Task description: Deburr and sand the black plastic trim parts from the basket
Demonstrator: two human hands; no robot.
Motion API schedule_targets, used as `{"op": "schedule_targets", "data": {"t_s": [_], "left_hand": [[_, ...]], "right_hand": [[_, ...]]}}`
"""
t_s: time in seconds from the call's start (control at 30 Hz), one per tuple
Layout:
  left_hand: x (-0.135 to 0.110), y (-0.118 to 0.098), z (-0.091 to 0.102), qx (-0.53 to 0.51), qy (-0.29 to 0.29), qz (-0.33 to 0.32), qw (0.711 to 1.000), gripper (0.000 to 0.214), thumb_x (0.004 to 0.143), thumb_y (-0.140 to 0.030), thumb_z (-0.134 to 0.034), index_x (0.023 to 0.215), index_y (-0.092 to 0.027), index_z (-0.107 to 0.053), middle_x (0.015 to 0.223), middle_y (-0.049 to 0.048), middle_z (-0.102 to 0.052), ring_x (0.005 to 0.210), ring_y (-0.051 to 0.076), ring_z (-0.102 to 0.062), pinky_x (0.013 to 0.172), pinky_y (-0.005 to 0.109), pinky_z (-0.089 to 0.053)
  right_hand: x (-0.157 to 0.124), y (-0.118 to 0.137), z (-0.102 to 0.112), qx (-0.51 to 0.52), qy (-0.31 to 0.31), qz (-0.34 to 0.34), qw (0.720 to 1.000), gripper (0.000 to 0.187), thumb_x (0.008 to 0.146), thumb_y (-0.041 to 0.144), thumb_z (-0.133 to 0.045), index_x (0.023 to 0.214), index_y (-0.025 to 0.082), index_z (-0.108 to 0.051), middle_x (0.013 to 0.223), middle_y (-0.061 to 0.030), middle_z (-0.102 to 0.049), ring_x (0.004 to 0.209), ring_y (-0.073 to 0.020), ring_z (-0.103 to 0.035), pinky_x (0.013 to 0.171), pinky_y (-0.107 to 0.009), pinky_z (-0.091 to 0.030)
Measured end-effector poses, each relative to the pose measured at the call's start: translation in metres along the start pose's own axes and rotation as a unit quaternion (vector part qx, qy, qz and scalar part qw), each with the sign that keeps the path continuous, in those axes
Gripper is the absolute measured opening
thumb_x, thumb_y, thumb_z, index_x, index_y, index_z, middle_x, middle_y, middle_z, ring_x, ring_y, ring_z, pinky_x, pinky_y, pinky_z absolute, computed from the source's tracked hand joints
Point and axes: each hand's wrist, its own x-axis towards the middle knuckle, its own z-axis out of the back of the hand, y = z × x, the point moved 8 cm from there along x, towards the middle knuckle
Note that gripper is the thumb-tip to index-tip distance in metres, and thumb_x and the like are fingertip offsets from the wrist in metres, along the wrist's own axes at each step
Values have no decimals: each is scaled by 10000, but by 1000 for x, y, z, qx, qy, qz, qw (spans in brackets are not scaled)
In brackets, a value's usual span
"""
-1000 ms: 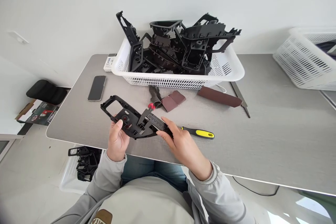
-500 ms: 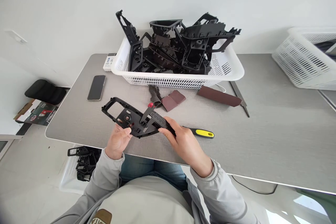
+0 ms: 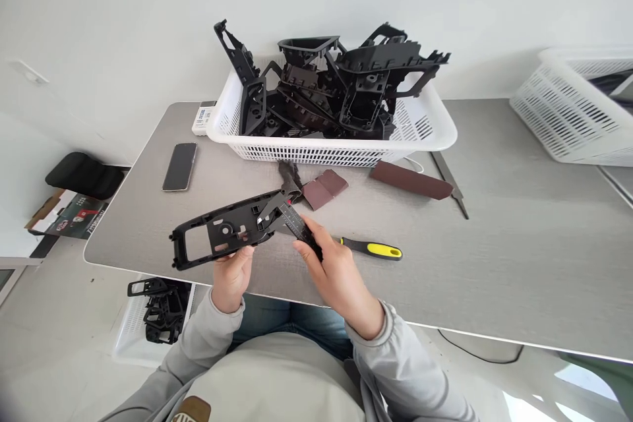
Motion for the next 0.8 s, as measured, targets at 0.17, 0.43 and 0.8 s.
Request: {"op": "schedule_targets", "data": {"t_s": [0.17, 0.43, 0.8], "left_hand": [[-11, -2, 11, 54, -45, -106, 992, 213, 623, -265, -862, 792, -260, -733, 869, 18, -763, 1135, 286, -654, 1050, 439, -477], [-22, -8, 7, 103, -81, -153, 979, 257, 592, -263, -885, 783, -260, -713, 872, 21, -736, 1140, 295, -643, 1063, 437, -459], [-27, -7, 6, 116, -93, -172, 974, 254, 606, -296, -884, 787, -252, -710, 851, 30, -745, 1069, 297, -670, 1041, 446, -460]], "right_hand": [[0, 6, -1, -11, -15, -9, 1000, 447, 980, 465, -458, 1318, 192, -561, 1025, -105, -760, 774, -229, -715, 700, -330, -564], [-4, 15, -6, -13, 12, -16, 1000, 382, 982, 403, -433, 1246, 155, -556, 681, -13, -681, 530, -178, -603, 536, -285, -502], [-1, 3, -9, 26, -4, -25, 999, 409, 956, 483, -471, 1199, 199, -639, 875, -76, -771, 638, -223, -687, 620, -330, -551]]}}
